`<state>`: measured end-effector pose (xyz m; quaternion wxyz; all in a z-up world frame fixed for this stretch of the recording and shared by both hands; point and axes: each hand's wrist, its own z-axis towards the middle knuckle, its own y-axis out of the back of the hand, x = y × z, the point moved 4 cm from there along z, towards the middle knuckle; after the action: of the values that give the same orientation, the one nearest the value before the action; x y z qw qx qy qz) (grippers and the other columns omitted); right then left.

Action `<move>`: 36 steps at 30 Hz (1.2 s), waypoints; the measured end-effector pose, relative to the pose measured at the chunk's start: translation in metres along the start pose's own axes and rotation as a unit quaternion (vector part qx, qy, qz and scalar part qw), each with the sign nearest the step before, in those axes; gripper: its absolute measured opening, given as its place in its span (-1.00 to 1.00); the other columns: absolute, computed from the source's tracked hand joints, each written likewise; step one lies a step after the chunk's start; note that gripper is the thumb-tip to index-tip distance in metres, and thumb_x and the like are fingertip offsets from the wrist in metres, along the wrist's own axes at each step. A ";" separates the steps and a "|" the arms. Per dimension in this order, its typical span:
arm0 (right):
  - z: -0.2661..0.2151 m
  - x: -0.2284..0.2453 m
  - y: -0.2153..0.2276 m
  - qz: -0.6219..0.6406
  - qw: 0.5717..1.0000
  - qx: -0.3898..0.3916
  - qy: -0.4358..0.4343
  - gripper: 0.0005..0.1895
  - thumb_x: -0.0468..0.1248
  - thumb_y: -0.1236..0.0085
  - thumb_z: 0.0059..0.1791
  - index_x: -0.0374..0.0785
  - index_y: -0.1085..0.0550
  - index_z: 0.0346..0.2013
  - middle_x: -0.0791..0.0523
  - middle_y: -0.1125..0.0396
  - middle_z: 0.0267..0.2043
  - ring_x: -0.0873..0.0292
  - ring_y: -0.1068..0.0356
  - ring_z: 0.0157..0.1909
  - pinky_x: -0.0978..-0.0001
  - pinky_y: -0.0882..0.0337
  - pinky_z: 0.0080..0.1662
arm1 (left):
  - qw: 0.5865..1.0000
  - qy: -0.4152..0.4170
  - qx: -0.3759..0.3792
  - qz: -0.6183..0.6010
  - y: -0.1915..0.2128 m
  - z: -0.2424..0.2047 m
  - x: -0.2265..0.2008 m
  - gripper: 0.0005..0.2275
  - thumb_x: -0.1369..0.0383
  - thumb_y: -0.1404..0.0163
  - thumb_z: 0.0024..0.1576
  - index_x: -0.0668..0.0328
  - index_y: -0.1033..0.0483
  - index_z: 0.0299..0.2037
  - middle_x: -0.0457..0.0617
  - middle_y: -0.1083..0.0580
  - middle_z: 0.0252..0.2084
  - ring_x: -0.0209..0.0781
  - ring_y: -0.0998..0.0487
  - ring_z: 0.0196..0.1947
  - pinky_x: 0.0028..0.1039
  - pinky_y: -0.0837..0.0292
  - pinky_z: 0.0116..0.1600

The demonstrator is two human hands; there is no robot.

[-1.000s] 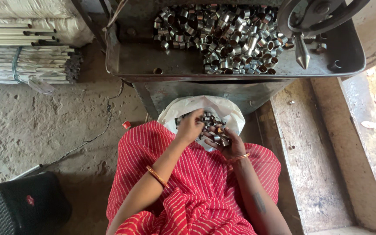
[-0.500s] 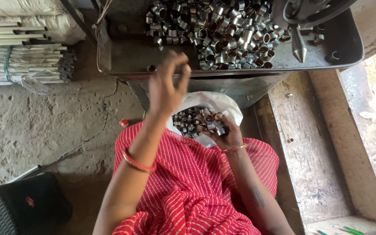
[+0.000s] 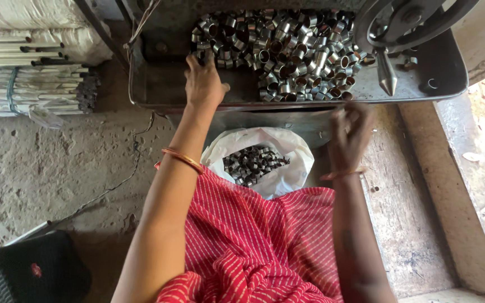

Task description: The person sits on the floor and repeatedly picks small metal caps from a tray, places them into a white cloth bag on their lap, and occasionally returns some to the tray. The person handles the caps by hand without using tools.

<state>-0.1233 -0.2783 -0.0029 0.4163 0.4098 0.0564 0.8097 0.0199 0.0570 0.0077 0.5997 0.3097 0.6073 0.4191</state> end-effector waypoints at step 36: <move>0.118 -0.085 -0.054 -0.273 0.871 0.358 -0.197 0.10 0.06 -0.39 -0.18 -0.21 -0.03 0.49 -0.15 -0.02 0.48 -0.17 -0.09 0.47 0.03 -0.25 0.32 | 0.986 -0.080 0.115 0.091 -0.022 0.048 0.010 -0.40 0.54 -0.14 0.03 -0.06 -0.29 0.32 0.34 -0.22 0.32 0.26 -0.49 0.14 -0.14 -0.53 0.12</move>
<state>0.0210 -0.3345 -0.0014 0.4477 0.6503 0.3690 0.4904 0.0692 0.0620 -0.0131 0.5662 0.4626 0.5709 0.3735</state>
